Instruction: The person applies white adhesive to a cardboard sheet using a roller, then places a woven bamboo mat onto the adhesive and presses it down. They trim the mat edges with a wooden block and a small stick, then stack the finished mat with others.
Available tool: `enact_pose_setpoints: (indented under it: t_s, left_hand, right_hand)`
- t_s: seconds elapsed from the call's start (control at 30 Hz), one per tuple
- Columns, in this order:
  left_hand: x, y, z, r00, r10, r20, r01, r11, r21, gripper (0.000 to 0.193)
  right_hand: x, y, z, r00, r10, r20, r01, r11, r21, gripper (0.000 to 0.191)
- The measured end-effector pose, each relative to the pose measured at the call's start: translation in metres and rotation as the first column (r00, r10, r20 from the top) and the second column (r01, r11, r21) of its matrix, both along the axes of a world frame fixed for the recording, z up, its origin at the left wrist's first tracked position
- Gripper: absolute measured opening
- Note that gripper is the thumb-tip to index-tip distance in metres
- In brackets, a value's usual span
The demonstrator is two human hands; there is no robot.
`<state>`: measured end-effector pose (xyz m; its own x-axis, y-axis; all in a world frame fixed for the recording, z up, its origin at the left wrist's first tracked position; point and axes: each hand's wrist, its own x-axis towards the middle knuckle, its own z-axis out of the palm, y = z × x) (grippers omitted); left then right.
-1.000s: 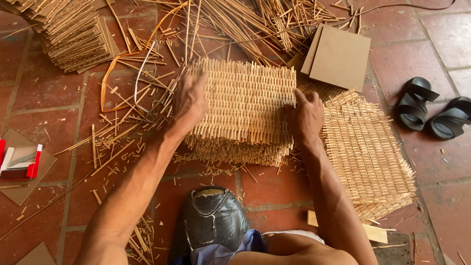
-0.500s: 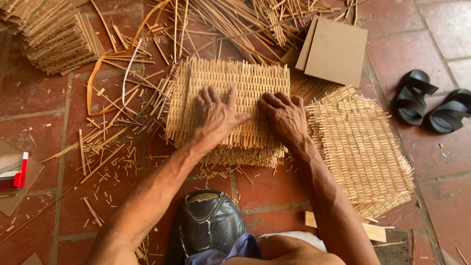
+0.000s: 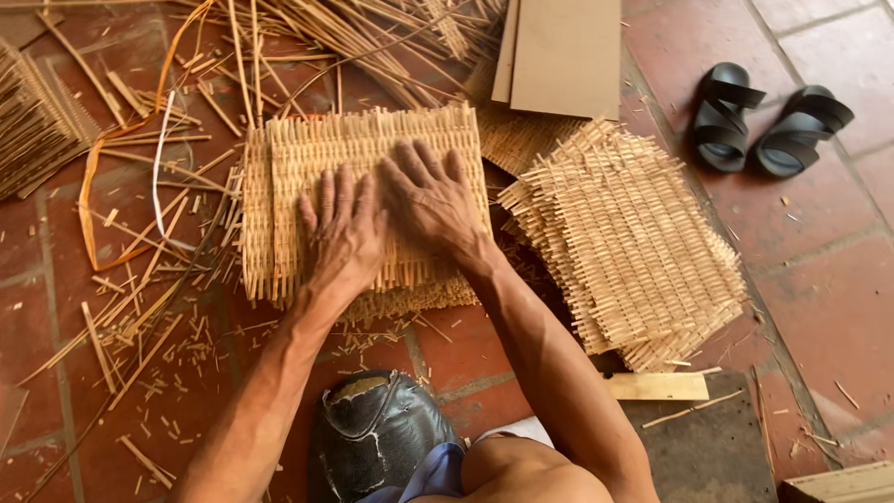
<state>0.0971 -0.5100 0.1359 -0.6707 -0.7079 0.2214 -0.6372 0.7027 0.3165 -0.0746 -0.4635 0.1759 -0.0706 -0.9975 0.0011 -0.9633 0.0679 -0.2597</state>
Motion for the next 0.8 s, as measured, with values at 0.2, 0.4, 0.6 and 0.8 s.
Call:
enact_pose_setpoints:
  t_s: [0.2,0.4,0.6,0.8]
  left_hand:
    - [-0.001,-0.026,0.022,0.991,0.034,0.132,-0.042,0.997,0.060,0.067]
    - [0.008,-0.039,0.031,0.994,0.017,0.107,-0.026,0.996,0.080,0.072]
    - [0.005,-0.029,0.040,0.976,0.042,0.216,-0.064,0.993,0.096,0.064]
    - [0.007,-0.019,0.058,0.981,0.043,0.188,-0.059,0.995,0.080,0.065]
  right_hand:
    - [0.000,0.006,0.005,1.000,0.015,0.026,-0.013,0.998,-0.054,0.062]
    - [0.001,0.005,0.007,1.000,0.000,0.019,0.000,1.000,-0.022,0.063]
    - [0.001,0.020,0.013,0.999,-0.004,0.041,0.007,0.998,-0.069,0.063]
    - [0.004,0.025,0.031,0.996,-0.091,-0.026,0.090,0.995,-0.032,0.070]
